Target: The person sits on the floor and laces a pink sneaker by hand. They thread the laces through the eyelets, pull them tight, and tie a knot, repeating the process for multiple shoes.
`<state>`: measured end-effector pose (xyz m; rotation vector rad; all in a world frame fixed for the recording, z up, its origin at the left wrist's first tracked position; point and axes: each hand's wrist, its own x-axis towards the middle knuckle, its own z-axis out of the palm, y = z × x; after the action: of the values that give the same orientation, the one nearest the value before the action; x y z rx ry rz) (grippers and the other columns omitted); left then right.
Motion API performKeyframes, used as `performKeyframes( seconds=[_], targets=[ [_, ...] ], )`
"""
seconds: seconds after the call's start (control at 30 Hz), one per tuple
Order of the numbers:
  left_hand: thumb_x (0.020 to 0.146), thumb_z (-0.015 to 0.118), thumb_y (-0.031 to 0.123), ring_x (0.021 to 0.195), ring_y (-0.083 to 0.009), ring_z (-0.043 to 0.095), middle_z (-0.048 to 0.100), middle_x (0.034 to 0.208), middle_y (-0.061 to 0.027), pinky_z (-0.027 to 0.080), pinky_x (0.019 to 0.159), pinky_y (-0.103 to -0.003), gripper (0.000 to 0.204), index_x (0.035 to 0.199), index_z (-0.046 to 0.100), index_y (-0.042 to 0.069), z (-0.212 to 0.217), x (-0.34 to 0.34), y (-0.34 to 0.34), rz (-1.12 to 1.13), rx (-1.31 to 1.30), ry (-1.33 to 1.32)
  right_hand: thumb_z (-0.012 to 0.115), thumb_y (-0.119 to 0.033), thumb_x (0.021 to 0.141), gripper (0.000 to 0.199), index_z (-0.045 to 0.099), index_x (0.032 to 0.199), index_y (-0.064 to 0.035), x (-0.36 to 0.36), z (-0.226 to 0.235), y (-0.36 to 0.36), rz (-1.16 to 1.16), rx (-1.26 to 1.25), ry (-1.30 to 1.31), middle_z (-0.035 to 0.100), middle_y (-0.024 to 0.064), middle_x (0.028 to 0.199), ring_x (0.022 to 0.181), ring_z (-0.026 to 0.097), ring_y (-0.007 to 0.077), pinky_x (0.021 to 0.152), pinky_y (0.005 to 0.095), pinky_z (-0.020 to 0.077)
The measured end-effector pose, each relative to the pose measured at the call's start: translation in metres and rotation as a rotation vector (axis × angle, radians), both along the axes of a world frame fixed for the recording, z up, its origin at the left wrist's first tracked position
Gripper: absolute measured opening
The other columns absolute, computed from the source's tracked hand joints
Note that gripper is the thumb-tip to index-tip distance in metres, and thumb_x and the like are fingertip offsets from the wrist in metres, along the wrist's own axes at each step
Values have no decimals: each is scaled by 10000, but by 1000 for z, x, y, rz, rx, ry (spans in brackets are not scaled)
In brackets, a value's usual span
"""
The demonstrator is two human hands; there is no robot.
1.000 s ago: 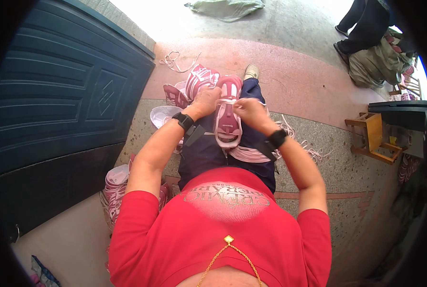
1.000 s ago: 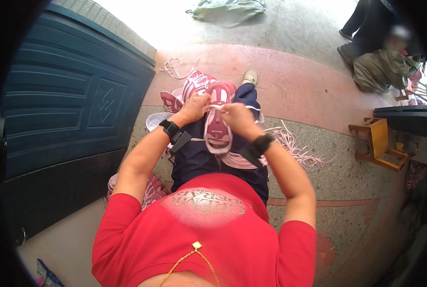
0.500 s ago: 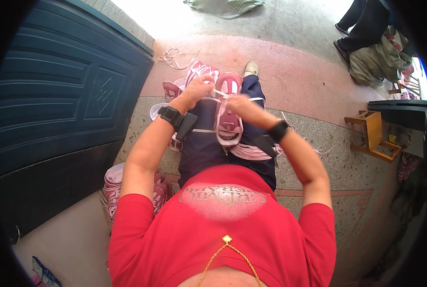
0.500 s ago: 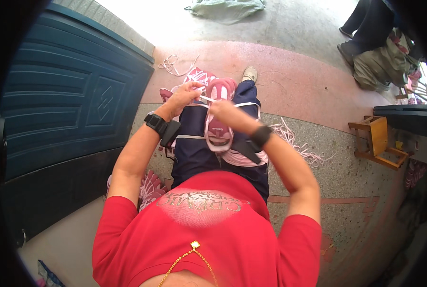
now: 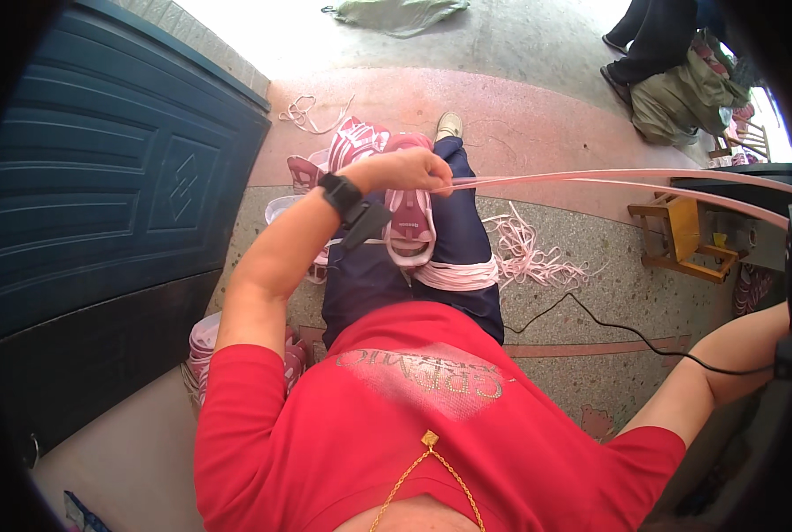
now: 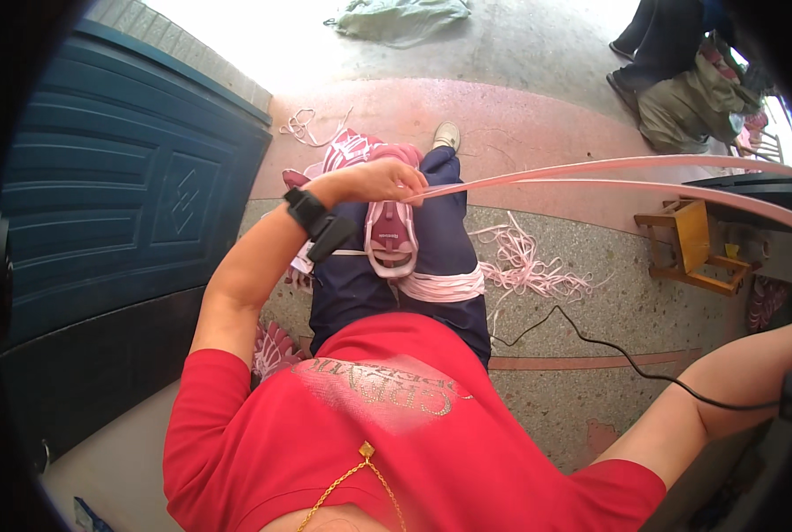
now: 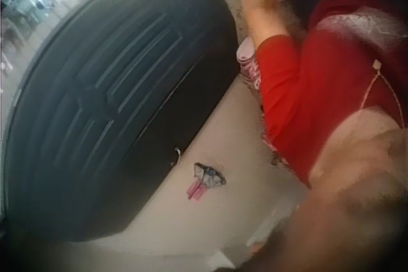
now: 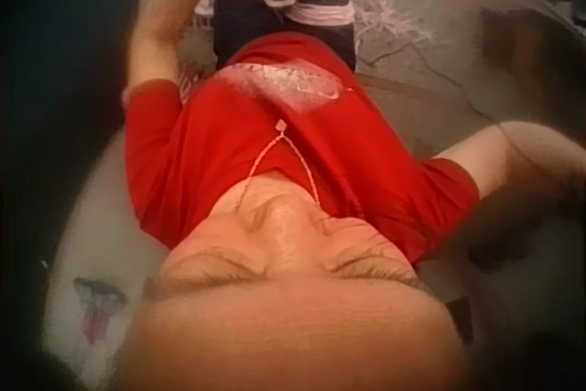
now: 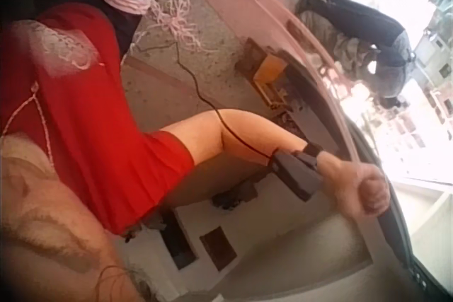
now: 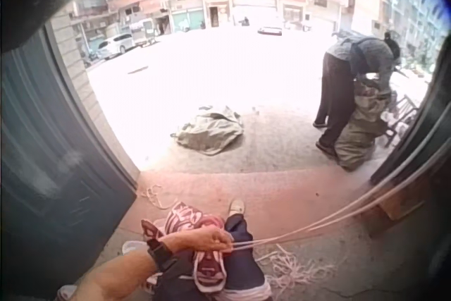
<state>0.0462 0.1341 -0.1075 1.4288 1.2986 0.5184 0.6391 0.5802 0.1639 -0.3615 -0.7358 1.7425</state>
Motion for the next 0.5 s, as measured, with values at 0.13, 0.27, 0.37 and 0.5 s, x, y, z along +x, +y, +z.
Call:
performKeyframes(
  seconds=[0.13,0.27,0.37,0.5],
  targets=[
    [933,509,158,708,-146,525,534,753,-47,455,736,-318,173,800,552,58,77,-85,-61,761,53,-537,414,-85,843,105,436,746,-54,67,-33,22,-140,-104,-29,340,12,656,597,357,132,566,282,298],
    [956,378,95,466,-110,211,188,548,24,235,496,-286,322,643,307,122,121,-263,-239,1638,409,-935,398,-58,823,91,408,734,-49,70,-80,24,-139,-187,-93,315,25,647,613,354,158,595,305,299],
    [931,346,79,459,-120,231,243,556,4,246,475,-292,266,667,318,92,131,-347,-384,2001,555,-778,367,-35,817,146,328,682,-75,51,-146,9,75,-334,-141,266,24,617,594,329,151,584,296,288],
    [943,424,111,441,-114,252,275,542,25,262,479,-290,264,688,362,138,118,-307,-347,2050,185,-590,510,-170,952,126,507,841,-110,-180,-239,-141,128,-110,-866,383,-53,626,525,347,36,460,208,282]
  ],
)
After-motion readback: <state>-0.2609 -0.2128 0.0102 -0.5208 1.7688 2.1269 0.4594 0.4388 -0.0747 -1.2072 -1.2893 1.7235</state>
